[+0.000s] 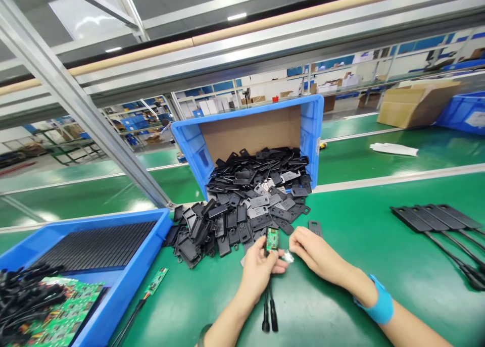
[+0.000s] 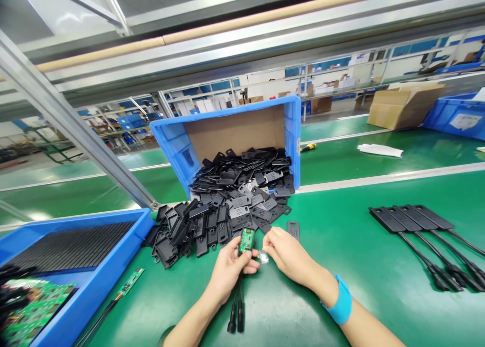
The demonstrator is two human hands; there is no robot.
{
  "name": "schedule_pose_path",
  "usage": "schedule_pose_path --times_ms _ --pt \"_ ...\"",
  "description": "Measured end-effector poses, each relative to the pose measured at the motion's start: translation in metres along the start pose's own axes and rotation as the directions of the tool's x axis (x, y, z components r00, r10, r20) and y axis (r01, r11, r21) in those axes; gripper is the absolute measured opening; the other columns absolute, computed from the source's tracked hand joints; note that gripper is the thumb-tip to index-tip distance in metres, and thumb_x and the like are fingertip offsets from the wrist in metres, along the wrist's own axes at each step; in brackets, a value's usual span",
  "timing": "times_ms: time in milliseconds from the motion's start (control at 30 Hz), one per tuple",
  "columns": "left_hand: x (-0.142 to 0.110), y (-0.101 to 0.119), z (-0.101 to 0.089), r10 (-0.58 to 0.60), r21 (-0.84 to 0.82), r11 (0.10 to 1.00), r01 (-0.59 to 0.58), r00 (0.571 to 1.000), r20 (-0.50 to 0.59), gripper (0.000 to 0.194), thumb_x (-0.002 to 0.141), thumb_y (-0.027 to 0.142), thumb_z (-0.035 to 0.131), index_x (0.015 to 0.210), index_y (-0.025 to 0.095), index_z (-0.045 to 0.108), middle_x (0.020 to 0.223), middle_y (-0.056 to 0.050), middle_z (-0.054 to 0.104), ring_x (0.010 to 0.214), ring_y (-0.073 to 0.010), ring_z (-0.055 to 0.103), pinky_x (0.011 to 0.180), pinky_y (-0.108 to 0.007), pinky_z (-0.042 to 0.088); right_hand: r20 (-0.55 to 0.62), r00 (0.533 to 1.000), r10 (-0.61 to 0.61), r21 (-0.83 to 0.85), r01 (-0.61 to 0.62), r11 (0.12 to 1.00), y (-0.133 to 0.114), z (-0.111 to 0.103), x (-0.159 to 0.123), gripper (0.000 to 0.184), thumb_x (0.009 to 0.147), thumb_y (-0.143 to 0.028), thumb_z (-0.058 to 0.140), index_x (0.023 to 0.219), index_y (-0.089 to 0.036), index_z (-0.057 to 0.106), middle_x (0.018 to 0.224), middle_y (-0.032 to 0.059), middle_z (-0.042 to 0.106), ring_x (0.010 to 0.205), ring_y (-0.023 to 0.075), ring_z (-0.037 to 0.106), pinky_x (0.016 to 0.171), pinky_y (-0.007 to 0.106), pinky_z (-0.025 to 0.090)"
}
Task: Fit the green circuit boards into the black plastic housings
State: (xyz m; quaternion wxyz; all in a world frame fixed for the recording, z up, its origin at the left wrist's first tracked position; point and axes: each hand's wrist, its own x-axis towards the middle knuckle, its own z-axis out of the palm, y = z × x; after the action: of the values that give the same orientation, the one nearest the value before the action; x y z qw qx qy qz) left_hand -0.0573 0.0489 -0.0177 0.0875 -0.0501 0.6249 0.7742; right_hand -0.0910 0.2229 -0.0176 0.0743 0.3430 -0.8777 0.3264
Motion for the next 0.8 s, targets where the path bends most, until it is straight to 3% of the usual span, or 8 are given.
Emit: schedule_pose_path --times_ms 167,267,400,500,567,667,733,800 --pt "0.000 0.004 -0.003 0.043 -0.077 0.996 -0.046 0.998 -0.041 0.061 0.067 0.041 0.077 0.109 0.010 0.046 0.092 -0.015 0.068 0.062 -0.0138 0.063 0.059 -0.023 0.055 0.066 0.998 0.017 -0.223 -0.002 0.975 0.001 0.017 -0.002 0.015 0.090 -0.013 0.046 0.078 -0.017 0.054 0.078 0.0037 0.055 0.074 0.0183 0.051 0.066 0.029 0.039" --pt "-0.002 0.004 -0.001 0.052 -0.070 0.996 -0.052 0.999 -0.001 0.059 0.068 0.040 0.077 0.110 0.010 0.048 0.093 -0.015 0.068 0.063 -0.0134 0.063 0.060 -0.023 0.055 -0.013 0.999 0.047 -0.329 -0.049 0.943 0.008 0.017 -0.001 0.015 0.088 -0.013 0.049 0.075 -0.018 0.056 0.075 0.0032 0.056 0.072 0.0185 0.053 0.066 0.029 0.039" --pt "-0.004 0.005 -0.001 0.023 -0.108 0.994 -0.019 0.999 0.038 0.057 0.067 0.037 0.078 0.109 0.010 0.050 0.096 -0.015 0.068 0.063 -0.0122 0.063 0.060 -0.021 0.054 -0.201 0.954 0.220 -0.439 -0.289 0.851 0.030 0.002 -0.001 0.007 0.086 -0.022 0.055 0.091 -0.017 0.058 0.086 0.0079 0.056 0.077 0.0217 0.058 0.064 0.029 0.043" --pt "-0.005 0.007 0.000 -0.022 -0.151 0.988 0.034 0.997 0.077 0.056 0.067 0.034 0.079 0.109 0.009 0.050 0.099 -0.016 0.068 0.062 -0.0101 0.061 0.059 -0.019 0.053 -0.265 0.879 0.396 -0.481 -0.476 0.736 0.047 -0.008 -0.005 0.030 0.082 -0.035 0.064 0.098 -0.011 0.056 0.090 0.0150 0.055 0.075 0.0276 0.059 0.058 0.032 0.044" --pt "-0.005 0.007 0.000 -0.047 -0.162 0.985 0.063 0.994 0.100 0.057 0.067 0.032 0.079 0.110 0.009 0.049 0.102 -0.017 0.067 0.061 -0.0086 0.060 0.058 -0.018 0.052 -0.224 0.869 0.441 -0.392 -0.495 0.776 0.052 -0.012 -0.006 0.025 0.081 -0.032 0.064 0.092 -0.012 0.055 0.087 0.0141 0.057 0.073 0.0277 0.059 0.058 0.033 0.043" --pt "-0.006 0.004 0.000 -0.055 -0.152 0.985 0.076 0.989 0.136 0.057 0.068 0.030 0.079 0.112 0.010 0.050 0.106 -0.017 0.065 0.062 -0.0079 0.060 0.059 -0.018 0.052 -0.162 0.908 0.386 -0.222 -0.414 0.883 0.045 -0.015 -0.004 0.008 0.087 -0.026 0.052 0.091 -0.018 0.053 0.080 0.0056 0.061 0.072 0.0221 0.059 0.063 0.030 0.042" --pt "-0.005 0.001 0.000 -0.061 -0.146 0.986 0.085 0.985 0.163 0.059 0.067 0.029 0.080 0.113 0.010 0.050 0.105 -0.016 0.066 0.064 -0.0092 0.061 0.062 -0.020 0.053 -0.167 0.918 0.359 -0.039 -0.370 0.928 0.034 -0.017 0.000 0.016 0.091 -0.033 0.044 0.090 -0.021 0.054 0.072 0.0007 0.059 0.067 0.0181 0.056 0.062 0.028 0.041" --pt "-0.004 -0.003 -0.001 -0.072 -0.147 0.984 0.101 0.979 0.190 0.064 0.063 0.029 0.083 0.114 0.010 0.050 0.102 -0.015 0.066 0.066 -0.0114 0.063 0.065 -0.023 0.054 -0.177 0.908 0.379 0.261 -0.328 0.908 0.021 -0.017 0.004 0.028 0.091 -0.044 0.042 0.090 -0.020 0.056 0.069 -0.0004 0.057 0.062 0.0161 0.052 0.059 0.026 0.039"
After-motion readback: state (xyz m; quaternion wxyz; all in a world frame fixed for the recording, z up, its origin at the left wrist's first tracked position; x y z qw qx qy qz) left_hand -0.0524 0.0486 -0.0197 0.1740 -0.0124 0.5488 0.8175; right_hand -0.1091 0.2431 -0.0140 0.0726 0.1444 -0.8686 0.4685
